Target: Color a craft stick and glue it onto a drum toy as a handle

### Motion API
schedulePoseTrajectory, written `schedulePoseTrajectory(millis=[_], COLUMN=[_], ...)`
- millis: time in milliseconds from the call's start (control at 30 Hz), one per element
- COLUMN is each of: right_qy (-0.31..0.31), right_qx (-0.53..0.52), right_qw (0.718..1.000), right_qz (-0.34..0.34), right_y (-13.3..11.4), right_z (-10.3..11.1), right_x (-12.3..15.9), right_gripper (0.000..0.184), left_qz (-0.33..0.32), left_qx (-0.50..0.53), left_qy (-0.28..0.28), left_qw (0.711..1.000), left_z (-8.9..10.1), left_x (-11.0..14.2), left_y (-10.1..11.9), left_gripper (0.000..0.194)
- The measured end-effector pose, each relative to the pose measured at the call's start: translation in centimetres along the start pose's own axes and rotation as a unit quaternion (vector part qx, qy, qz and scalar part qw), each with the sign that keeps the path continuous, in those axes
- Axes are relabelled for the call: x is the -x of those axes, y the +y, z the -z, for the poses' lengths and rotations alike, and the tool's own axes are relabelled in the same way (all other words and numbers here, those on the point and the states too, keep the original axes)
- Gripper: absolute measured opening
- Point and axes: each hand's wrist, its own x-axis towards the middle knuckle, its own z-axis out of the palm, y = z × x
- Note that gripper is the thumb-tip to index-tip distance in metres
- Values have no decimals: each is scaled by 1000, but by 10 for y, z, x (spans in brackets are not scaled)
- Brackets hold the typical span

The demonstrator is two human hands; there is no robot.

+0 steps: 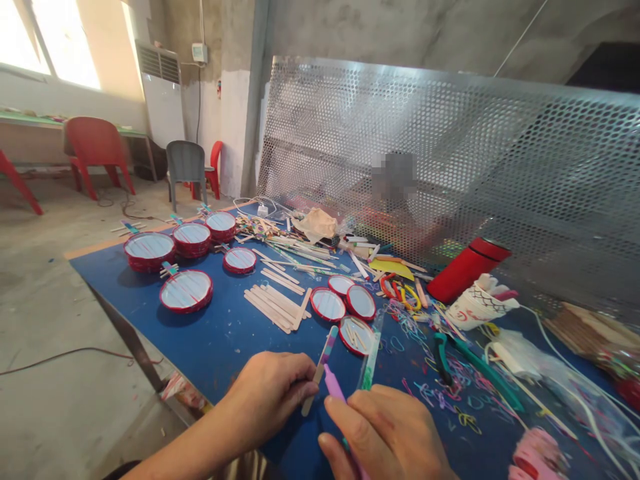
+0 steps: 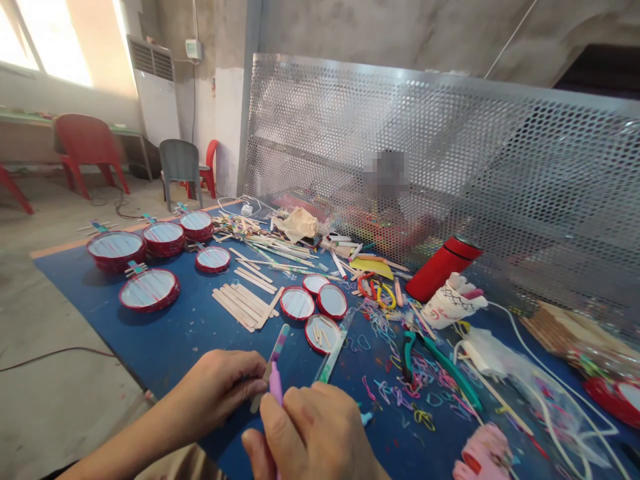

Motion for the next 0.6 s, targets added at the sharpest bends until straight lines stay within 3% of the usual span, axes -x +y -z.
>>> schedulePoseTrajectory(millis=[600], right_qy=[-9], right_qx=[-18], right_qw=[1000], right_qz=[6], right_y=[-1], right_z=[-1], right_x=[2], right_gripper=[16], left_qz=[-13], left_qx=[6], left_qy=[5], left_qw=[1000], left_z=[-2], left_x=[0], left_y=[-2], left_gripper=[16])
